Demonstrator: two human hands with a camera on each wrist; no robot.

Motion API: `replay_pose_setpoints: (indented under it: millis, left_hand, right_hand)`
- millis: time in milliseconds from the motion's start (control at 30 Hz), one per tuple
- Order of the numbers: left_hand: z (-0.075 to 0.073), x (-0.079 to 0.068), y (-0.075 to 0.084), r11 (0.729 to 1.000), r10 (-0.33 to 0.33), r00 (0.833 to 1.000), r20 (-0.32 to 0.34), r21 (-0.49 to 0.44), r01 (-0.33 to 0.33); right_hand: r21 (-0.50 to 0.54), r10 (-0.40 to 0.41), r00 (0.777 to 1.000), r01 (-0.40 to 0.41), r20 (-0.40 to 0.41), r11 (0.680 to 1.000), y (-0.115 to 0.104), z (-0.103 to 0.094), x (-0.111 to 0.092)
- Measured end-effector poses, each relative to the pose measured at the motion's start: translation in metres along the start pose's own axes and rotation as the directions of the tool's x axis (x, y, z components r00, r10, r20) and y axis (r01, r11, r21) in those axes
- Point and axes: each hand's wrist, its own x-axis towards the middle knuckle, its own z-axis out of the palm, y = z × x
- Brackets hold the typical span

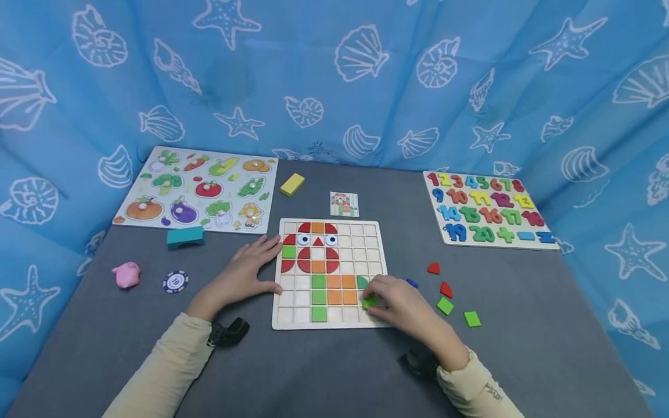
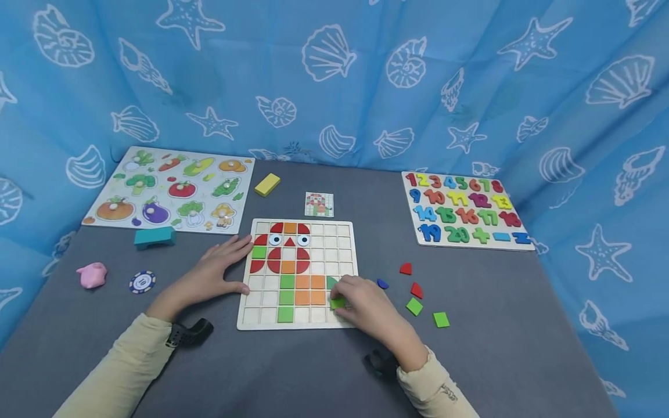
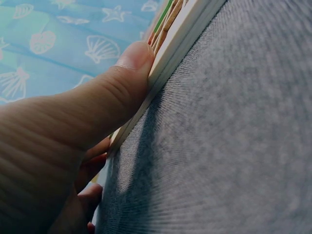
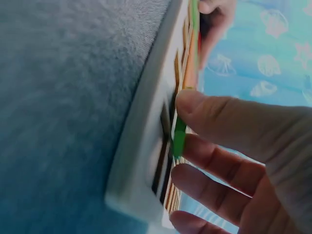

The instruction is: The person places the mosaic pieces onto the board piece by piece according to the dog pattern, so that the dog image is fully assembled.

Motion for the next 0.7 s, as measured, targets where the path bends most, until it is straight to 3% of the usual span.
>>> replay_pose_setpoints:
  millis: [133, 267, 433, 567, 700]
  left_hand:
    - [0.000, 0.001, 0.000, 1.000, -0.001, 1.000, -0.001, 0.004, 0.001]
    - [0.001, 0.001, 0.002, 1.000, 0.005, 1.000, -0.003, -0.003, -0.005]
    - [0.005, -0.002, 0.004, 1.000, 0.015, 1.000, 0.008, -0.023, -0.015]
    - [0.006, -0.004, 0.002, 0.999, 0.013, 1.000, 0.009, -0.036, -0.012]
    - [0.001, -0.001, 0.001, 0.999, 0.017, 1.000, -0.020, -0.031, -0.017]
  right_hand:
    - [-0.044, -0.062, 0.998, 0.062, 0.000, 0.997, -0.001, 0.003, 0.011]
    - [-0.067, -0.023, 1.000, 0.022, -0.007, 0.998, -0.002, 0.004, 0.012]
    - [-0.044, 0.032, 0.999, -0.033, -0.034, 0.998, 0.001, 0.001, -0.003]
    - [-0.045, 0.118, 0.989, -0.122, -0.090, 0.991, 0.016, -0.011, -0.024]
    - [-0.090, 0.281, 0.956, -0.289, -0.088, 0.953, 0.038, -0.028, -0.046]
